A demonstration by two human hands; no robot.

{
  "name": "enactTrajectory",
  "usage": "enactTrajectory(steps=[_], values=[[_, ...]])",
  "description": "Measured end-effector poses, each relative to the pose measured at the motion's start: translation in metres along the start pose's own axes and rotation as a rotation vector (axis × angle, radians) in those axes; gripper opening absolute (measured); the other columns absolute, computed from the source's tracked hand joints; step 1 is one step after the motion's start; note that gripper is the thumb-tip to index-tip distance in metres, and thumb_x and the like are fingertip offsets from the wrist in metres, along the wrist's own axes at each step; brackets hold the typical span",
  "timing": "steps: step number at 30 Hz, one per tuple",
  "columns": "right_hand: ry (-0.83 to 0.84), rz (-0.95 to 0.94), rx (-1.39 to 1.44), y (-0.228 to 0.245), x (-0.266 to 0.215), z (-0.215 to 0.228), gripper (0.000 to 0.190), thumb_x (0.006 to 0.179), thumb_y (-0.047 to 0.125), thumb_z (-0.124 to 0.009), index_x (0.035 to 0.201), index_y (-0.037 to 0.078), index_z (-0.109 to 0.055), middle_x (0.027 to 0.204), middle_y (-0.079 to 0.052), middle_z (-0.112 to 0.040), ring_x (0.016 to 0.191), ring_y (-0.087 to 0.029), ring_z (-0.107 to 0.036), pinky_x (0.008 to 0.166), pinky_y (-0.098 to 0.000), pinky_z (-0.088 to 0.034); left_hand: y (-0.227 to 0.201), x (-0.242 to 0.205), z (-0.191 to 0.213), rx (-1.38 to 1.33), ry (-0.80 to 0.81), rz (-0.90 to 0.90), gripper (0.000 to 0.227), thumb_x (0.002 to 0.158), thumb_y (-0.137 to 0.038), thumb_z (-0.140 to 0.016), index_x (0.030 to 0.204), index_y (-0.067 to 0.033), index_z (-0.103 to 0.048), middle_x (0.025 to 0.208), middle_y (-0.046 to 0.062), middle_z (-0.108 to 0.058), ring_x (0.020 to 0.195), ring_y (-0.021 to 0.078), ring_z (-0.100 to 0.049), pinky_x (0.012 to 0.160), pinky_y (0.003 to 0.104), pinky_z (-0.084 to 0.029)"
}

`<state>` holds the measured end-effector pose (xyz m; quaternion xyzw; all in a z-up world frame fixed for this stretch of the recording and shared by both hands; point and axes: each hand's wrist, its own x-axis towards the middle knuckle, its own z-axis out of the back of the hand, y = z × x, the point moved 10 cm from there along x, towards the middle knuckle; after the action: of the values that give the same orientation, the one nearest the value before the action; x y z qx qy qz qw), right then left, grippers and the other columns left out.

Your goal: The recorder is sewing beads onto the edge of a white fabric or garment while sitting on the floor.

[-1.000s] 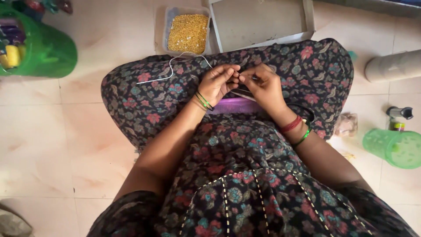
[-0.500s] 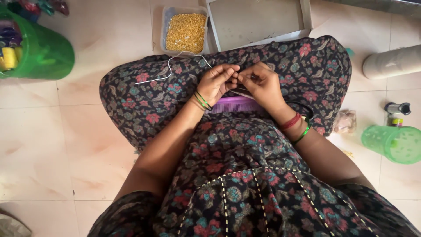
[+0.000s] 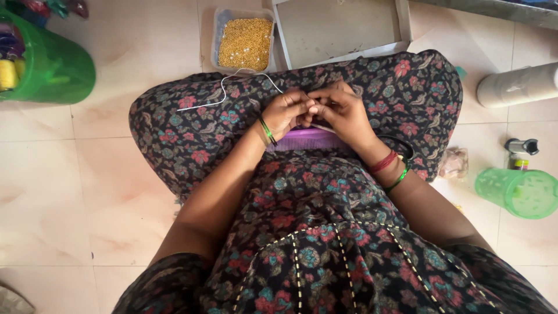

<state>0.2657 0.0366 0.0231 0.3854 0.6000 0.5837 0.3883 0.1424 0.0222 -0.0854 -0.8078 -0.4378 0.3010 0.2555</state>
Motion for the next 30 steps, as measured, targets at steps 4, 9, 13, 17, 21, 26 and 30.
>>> enactTrajectory(steps=[4, 9, 13, 17, 21, 26, 30], values=[[0.077, 0.242, -0.261, 0.029, 0.001, -0.006, 0.028, 0.094, 0.003, -0.079, 0.121, -0.001, -0.073, 0.109, -0.004, -0.058, 0.103, -0.015, -0.057, 0.09, -0.0282, -0.051, 0.002, -0.002, -0.006, 0.02, 0.067, 0.027, 0.013, 0.103, -0.017, -0.066, 0.105, -0.0045, -0.07, 0.089, 0.003, -0.069, 0.077, 0.0114, -0.067, 0.07, 0.027, -0.058], [0.146, -0.062, 0.171, 0.001, 0.004, -0.004, 0.021, 0.094, 0.007, -0.074, 0.114, 0.003, -0.073, 0.111, 0.001, -0.06, 0.095, -0.01, -0.062, 0.078, -0.0244, -0.054, -0.004, -0.008, -0.017, 0.043, 0.088, 0.061, 0.014, 0.103, -0.019, -0.068, 0.102, -0.0057, -0.069, 0.085, 0.001, -0.066, 0.075, 0.0103, -0.065, 0.067, 0.025, -0.056], [0.139, -0.124, 0.234, -0.016, 0.002, 0.004, 0.003, 0.1, 0.007, -0.069, 0.101, 0.005, -0.067, 0.089, 0.0, -0.063, 0.074, -0.008, -0.056, 0.061, -0.0226, -0.044, -0.007, -0.009, -0.024, 0.164, 0.11, 0.047, 0.012, 0.103, -0.018, -0.067, 0.098, -0.0067, -0.067, 0.087, -0.001, -0.063, 0.072, 0.0059, -0.059, 0.06, 0.021, -0.047], [-0.27, -0.067, 0.514, 0.001, -0.003, 0.067, 0.005, 0.106, 0.012, -0.064, 0.102, 0.011, -0.062, 0.08, 0.001, -0.058, 0.064, -0.009, -0.053, 0.052, -0.0221, -0.039, -0.022, -0.009, -0.025, 0.26, 0.067, 0.023, 0.008, 0.099, -0.015, -0.064, 0.1, -0.0074, -0.067, 0.088, -0.002, -0.064, 0.063, 0.0018, -0.049, 0.049, 0.017, -0.036], [-0.524, 0.018, 0.674, -0.002, -0.041, 0.2, 0.007, 0.107, 0.014, -0.064, 0.109, 0.007, -0.066, 0.084, -0.001, -0.059, 0.07, -0.011, -0.056, 0.054, -0.02, -0.041, -0.066, -0.019, -0.023, 0.584, 0.136, -0.198, 0.007, 0.099, -0.012, -0.065, 0.098, -0.0047, -0.065, 0.108, -0.003, -0.066, 0.068, 0.0028, -0.052, 0.057, 0.02, -0.043], [-0.707, 0.574, 0.826, -0.024, -0.134, 0.434, 0.012, 0.123, 0.015, -0.059, 0.118, 0.004, -0.058, 0.098, -0.006, -0.059, 0.089, -0.015, -0.059, 0.086, -0.0245, -0.054, -0.143, -0.021, -0.027, 0.615, -0.099, 0.002, 0.011, 0.1, -0.019, -0.06, 0.098, -0.0091, -0.064, 0.092, -0.004, -0.075, 0.061, 0.0024, -0.054, 0.05, 0.018, -0.042], [-0.85, 0.613, 0.982, 0.049, -0.136, 0.429, 0.008, 0.121, 0.008, -0.056, 0.122, 0.0, -0.058, 0.103, -0.012, -0.061, 0.086, -0.017, -0.059, 0.081, -0.0226, -0.058, -0.239, -0.025, -0.112, 0.592, -0.059, -0.263, 0.017, 0.104, -0.024, -0.066, 0.103, -0.0075, -0.063, 0.076, -0.001, -0.063, 0.06, 0.0043, -0.053, 0.05, 0.019, -0.04]])
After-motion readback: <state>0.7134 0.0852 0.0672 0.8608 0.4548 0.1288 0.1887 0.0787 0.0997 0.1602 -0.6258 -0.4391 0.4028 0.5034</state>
